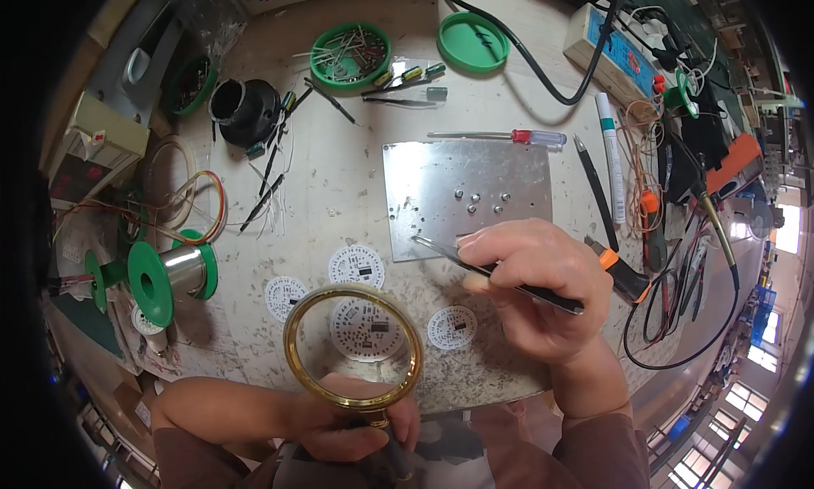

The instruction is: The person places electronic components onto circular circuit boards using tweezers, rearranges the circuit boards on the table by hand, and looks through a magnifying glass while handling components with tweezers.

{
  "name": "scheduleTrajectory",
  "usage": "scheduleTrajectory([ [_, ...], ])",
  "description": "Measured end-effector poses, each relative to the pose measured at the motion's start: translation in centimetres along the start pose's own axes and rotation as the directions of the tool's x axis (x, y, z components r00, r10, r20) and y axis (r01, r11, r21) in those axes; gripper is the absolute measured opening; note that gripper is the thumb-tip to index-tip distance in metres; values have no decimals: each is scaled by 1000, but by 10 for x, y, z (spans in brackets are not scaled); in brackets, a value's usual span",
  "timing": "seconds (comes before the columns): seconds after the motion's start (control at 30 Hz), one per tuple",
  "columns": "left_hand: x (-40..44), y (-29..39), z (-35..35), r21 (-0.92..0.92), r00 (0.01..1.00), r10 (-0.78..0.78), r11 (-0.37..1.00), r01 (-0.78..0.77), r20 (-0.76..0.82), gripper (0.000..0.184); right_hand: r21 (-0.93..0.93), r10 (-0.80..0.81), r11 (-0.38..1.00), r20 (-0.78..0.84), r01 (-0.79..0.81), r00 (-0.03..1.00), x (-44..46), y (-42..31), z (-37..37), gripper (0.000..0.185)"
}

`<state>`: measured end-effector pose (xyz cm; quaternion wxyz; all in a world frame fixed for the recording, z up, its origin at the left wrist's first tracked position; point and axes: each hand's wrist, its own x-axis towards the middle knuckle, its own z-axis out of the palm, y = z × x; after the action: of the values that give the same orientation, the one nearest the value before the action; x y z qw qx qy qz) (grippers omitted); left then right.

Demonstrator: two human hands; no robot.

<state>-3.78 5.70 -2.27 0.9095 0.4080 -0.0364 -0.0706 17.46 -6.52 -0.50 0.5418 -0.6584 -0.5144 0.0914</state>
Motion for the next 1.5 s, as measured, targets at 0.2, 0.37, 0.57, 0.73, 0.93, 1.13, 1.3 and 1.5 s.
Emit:
scheduleTrajectory([
  [0.2,0,5,-5,35,997,17,999,-20,77,12,45,8,999,66,-11,998,-3,-6,8,28],
  [0.37,-1,7,-7,-27,994,-30,999,33,107,18,79,44,996,53,-48,998,-4,-6,11,25],
  [0.57,6,4,-12,41,990,76,996,-81,123,24,75,60,995,6,-60,998,-6,-4,15,22],
  [0.73,6,1,-2,21,995,104,994,-104,-7,16,81,55,995,-11,-54,998,-7,0,17,22],
  [0.93,3,-12,-2,-2,990,135,991,-135,31,11,-30,44,999,49,-42,998,-9,1,17,26],
  [1.13,4,-3,-5,103,996,67,992,-72,52,9,-58,65,996,55,-62,996,-10,3,15,32],
  [1.3,4,-1,-3,39,999,15,999,-17,39,9,-76,54,996,54,-50,997,-11,4,15,34],
  [1.5,4,-1,-4,44,998,10,999,-12,56,8,-52,88,995,7,-87,996,-12,3,19,33],
])
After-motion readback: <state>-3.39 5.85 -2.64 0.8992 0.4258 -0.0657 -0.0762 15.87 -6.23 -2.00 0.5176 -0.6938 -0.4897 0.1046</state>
